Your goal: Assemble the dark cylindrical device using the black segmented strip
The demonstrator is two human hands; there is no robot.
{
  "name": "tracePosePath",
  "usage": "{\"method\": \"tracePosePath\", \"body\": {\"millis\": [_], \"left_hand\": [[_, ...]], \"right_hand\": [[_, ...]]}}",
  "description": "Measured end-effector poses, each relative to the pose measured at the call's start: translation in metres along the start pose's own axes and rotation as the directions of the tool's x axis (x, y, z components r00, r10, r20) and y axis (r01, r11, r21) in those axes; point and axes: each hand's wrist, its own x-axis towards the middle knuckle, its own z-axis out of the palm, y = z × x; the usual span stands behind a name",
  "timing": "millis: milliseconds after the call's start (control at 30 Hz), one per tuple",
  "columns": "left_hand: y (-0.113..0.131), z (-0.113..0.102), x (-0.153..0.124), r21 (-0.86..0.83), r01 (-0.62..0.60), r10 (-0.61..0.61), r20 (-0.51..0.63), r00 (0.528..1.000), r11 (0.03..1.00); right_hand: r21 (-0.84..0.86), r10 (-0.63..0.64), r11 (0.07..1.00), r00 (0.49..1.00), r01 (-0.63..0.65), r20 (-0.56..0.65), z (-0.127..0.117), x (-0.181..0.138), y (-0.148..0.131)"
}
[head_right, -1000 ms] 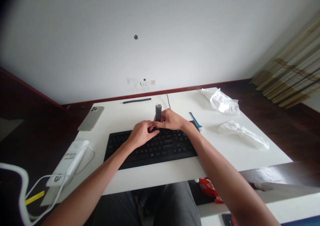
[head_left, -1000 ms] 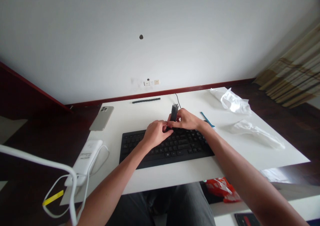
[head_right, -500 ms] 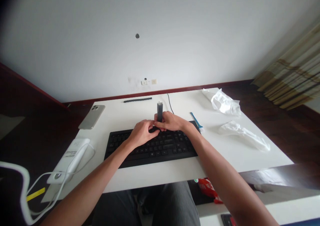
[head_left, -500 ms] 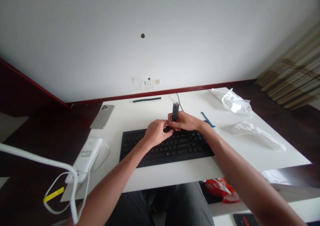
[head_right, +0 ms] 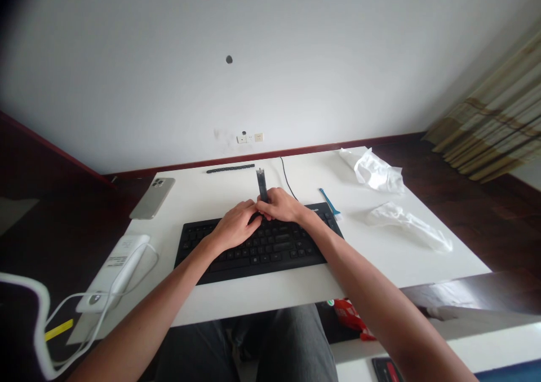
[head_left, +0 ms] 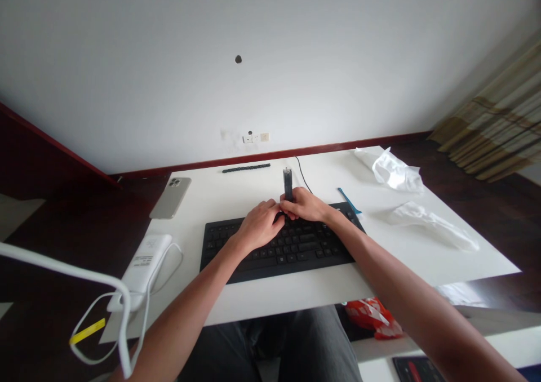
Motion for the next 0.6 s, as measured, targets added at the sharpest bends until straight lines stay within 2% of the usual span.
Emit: {"method": "tracePosePath", "body": {"millis": [200,367,600], "left_hand": [[-0.001,-0.003,0.0,-0.073,0.018,-0.017,0.009,1.0,0.997],[-0.005,-0.003,0.002,-0.17,0.038,-0.045,-0.036,0.998,0.985],[-0.006,-0.004,0.002,-0.146,0.028,-0.042,-0.09,0.995,0.989]], "right_hand": [[0.015,-0.011,1.0,0.996,0.01,0.088,-0.01,-0.003,-0.001],[0.02,-0.01,1.0,0.99,0.008,0.138,-0.017,-0.006,-0.008],[-0.047,0.069,0.997,0.986,-0.063,0.15,-0.021,-0.008,-0.011]]}}
